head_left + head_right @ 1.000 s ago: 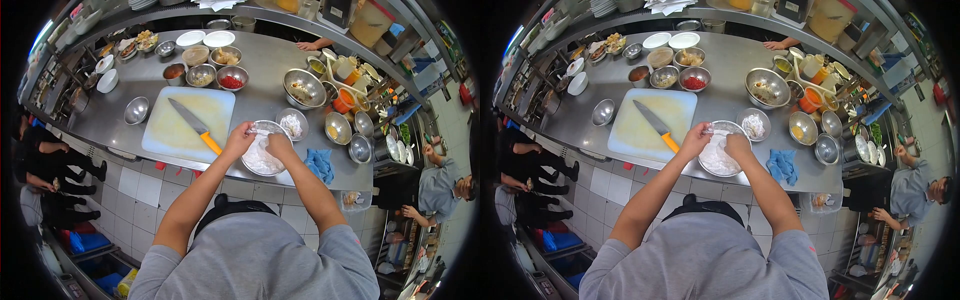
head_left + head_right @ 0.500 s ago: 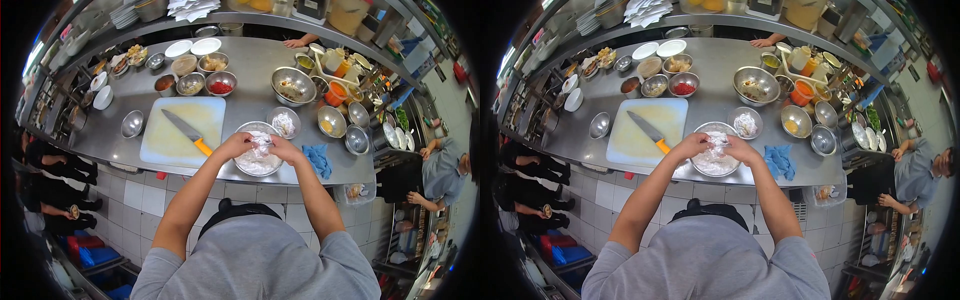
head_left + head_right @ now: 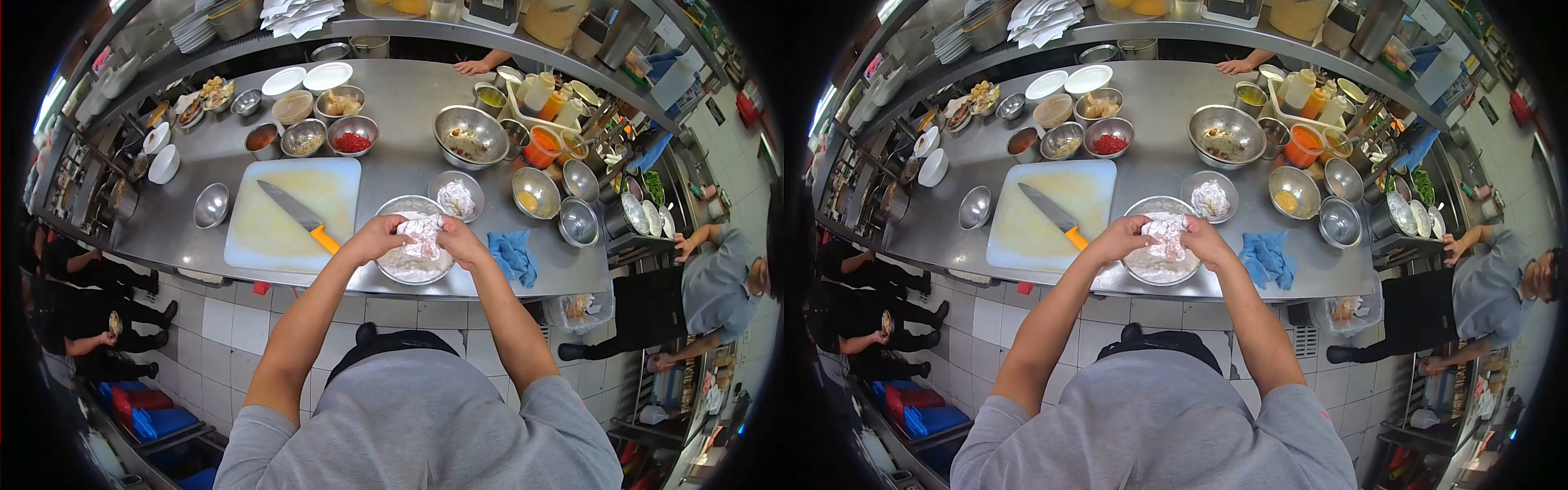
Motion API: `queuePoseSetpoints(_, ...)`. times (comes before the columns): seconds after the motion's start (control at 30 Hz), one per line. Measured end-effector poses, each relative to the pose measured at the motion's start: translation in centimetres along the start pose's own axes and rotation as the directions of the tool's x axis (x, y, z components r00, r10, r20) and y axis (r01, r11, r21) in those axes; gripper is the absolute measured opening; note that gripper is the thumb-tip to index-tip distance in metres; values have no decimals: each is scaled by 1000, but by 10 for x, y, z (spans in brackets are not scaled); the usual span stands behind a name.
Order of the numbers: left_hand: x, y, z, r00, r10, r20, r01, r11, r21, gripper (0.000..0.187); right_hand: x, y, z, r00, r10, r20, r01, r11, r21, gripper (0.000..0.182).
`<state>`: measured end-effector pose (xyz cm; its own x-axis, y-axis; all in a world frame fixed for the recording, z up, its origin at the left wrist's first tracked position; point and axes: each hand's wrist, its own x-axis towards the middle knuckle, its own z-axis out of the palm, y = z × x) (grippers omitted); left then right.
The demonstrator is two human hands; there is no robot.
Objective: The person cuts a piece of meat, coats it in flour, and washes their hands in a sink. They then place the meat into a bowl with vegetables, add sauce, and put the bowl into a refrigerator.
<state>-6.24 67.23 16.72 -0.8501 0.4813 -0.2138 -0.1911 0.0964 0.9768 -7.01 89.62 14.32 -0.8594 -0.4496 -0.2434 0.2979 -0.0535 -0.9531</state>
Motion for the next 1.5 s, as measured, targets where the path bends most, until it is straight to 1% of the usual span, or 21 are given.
queuePoseSetpoints(0.13, -10, 9, -5, 998, -37, 48, 42, 994, -105, 32, -4, -7, 3, 990, 35, 134, -70, 961, 267, 27)
queuePoseSetpoints(0.17, -11, 10, -6, 998, -40, 40, 44, 991, -127, 31, -1, -7, 3, 990, 35, 136, -70, 962, 265, 27)
queuePoseSetpoints(0.23, -9, 5, -10, 998, -44, 34, 49, 987, -152, 30, 4, -8, 3, 994, 45, 97, -53, 995, 79, 33)
queuePoseSetpoints(0.27, -7, 2, -11, 998, -58, 9, 59, 992, -108, 31, 4, -8, 2, 994, 48, 96, -55, 995, 79, 33)
queuePoseSetpoints(0.33, -7, 1, -11, 997, -73, -16, 72, 995, -68, 32, 0, -23, 11, 997, 79, -7, -78, 959, -272, 29)
queuePoseSetpoints(0.43, -6, 0, -5, 996, -46, -75, 51, 996, 67, 29, 2, -17, 17, 993, -44, -107, 0, 922, -387, 30)
queuePoseSetpoints(0.67, -4, -17, -15, 998, -54, -34, 53, 998, -46, 30, 0, -12, 19, 993, -104, -59, 74, 923, -377, 28)
queuePoseSetpoints(0.73, 0, -20, -18, 998, -61, -16, 60, 996, -70, 30, 3, -6, 16, 994, -82, -75, 65, 977, -205, 28)
queuePoseSetpoints(0.83, 4, -20, -20, 997, 47, -53, -48, 999, -18, 42, 7, -7, 4, 991, -19, -135, -29, 938, -346, 29)
queuePoseSetpoints(0.87, 4, -20, -18, 984, 116, -138, -114, 993, 25, 44, 9, -5, 4, 990, -13, -138, -36, 937, -346, 29)
queuePoseSetpoints(0.93, 5, -22, -16, 959, 186, -212, -175, 982, 69, 47, 10, -5, 6, 954, -261, -145, 36, 583, -812, 30)
queuePoseSetpoints(0.97, 5, -22, -15, 936, 211, -282, -219, 976, 5, 47, 10, -2, 11, 953, -261, -154, 29, 583, -812, 30)
queuePoseSetpoints(1.03, 7, -29, -14, 910, 234, -341, -269, 962, -57, 47, 11, 13, 30, 933, -360, 1, 127, 327, -936, 25)
queuePoseSetpoints(1.1, 7, -38, -11, 862, 253, -439, -349, 925, -152, 44, 16, 37, 44, 960, -242, 138, 192, 218, -957, 25)
queuePoseSetpoints(1.13, 5, -38, -10, 865, 261, -429, -355, 922, -155, 44, 12, 29, 54, 978, -158, 136, 165, 189, -968, 25)
queuePoseSetpoints(1.23, 2, -40, -8, 857, 275, -436, -376, 912, -164, 45, 11, 3, 58, 992, -84, 91, 110, 255, -961, 25)
queuePoseSetpoints(1.3, 1, -41, -10, 854, 285, -435, -388, 906, -167, 43, 11, -6, 47, 991, -128, 49, 89, 327, -941, 26)
queuePoseSetpoints(1.37, 2, -45, -13, 850, 293, -438, -401, 899, -177, 43, 11, -16, 41, 979, -172, -111, -12, 492, -870, 26)
queuePoseSetpoints(1.4, 1, -43, -13, 847, 305, -434, -414, 892, -182, 42, 15, -14, 40, 968, -225, -110, 28, 532, -846, 25)
queuePoseSetpoints(1.43, -1, -42, -13, 848, 300, -437, -411, 893, -185, 42, 17, -10, 41, 970, -219, -109, 25, 532, -846, 25)
queuePoseSetpoints(1.5, -3, -38, -13, 851, 295, -434, -401, 899, -175, 43, 20, -7, 46, 972, -106, -211, -148, 421, -895, 29)
